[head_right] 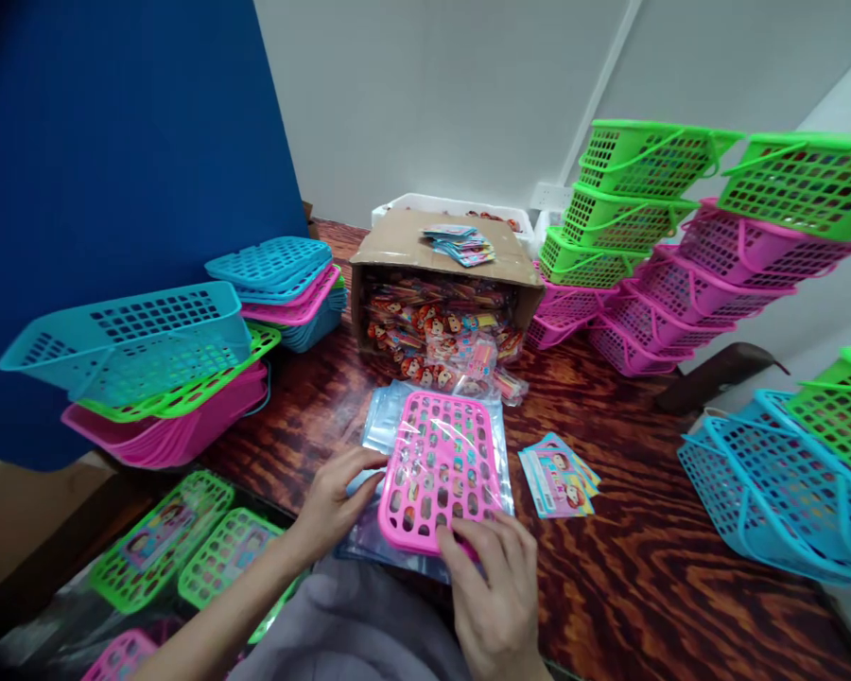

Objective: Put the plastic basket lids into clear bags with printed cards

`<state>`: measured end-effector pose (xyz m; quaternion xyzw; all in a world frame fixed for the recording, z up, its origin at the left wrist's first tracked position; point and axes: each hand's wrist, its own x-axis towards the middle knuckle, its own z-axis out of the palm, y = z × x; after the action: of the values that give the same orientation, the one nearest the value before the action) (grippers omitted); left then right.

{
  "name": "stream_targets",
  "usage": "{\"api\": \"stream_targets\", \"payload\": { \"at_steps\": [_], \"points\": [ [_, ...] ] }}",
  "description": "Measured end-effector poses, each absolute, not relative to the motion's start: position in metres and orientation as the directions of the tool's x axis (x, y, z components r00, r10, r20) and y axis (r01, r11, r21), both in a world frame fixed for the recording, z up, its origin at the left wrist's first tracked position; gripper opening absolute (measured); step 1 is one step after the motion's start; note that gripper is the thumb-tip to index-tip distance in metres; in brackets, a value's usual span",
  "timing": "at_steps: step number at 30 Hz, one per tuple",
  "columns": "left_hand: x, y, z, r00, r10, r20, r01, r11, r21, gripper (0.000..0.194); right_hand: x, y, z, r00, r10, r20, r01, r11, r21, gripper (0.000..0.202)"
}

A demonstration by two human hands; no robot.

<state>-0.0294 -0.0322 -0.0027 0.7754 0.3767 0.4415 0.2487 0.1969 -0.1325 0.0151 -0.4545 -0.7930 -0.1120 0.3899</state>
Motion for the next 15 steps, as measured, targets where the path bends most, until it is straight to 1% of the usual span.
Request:
{"api": "stream_targets", "payload": {
  "at_steps": [2,3,6,8,9,12,15],
  "points": [
    [-0.029,-0.03,-0.003,0.362,0.812,0.457,0.352,-0.574,0.74,0.017,0.198,-0.133,0.012,-0.274,0.64,0.718,0.809,0.557,-0.189,0.04],
    [-0.028,-0.028,-0.003,0.368,0.829,0.421,0.324,-0.539,0.778,0.017,0.198,-0.134,0.011,-0.269,0.641,0.719,0.808,0.557,-0.194,0.04],
    [-0.027,-0.019,-0.002,0.377,0.893,0.247,0.186,-0.334,0.924,0.011,0.196,-0.136,0.008,-0.259,0.643,0.721,0.802,0.559,-0.21,0.04],
    [-0.028,-0.012,-0.004,0.406,0.903,0.139,0.105,-0.197,0.975,0.005,0.196,-0.137,0.006,-0.263,0.648,0.715,0.798,0.562,-0.215,0.041],
    [-0.028,-0.009,-0.005,0.423,0.9,0.104,0.078,-0.151,0.985,0.006,0.195,-0.138,0.005,-0.266,0.648,0.714,0.796,0.565,-0.216,0.042],
    [-0.031,-0.003,-0.011,0.447,0.894,0.036,0.002,-0.042,0.999,0.015,0.196,-0.14,0.001,-0.266,0.642,0.719,0.789,0.573,-0.22,0.041],
    [-0.033,-0.002,-0.016,0.41,0.912,-0.002,-0.069,0.033,0.997,0.02,0.198,-0.14,0.0,-0.26,0.639,0.724,0.791,0.571,-0.22,0.04]
  ]
}}
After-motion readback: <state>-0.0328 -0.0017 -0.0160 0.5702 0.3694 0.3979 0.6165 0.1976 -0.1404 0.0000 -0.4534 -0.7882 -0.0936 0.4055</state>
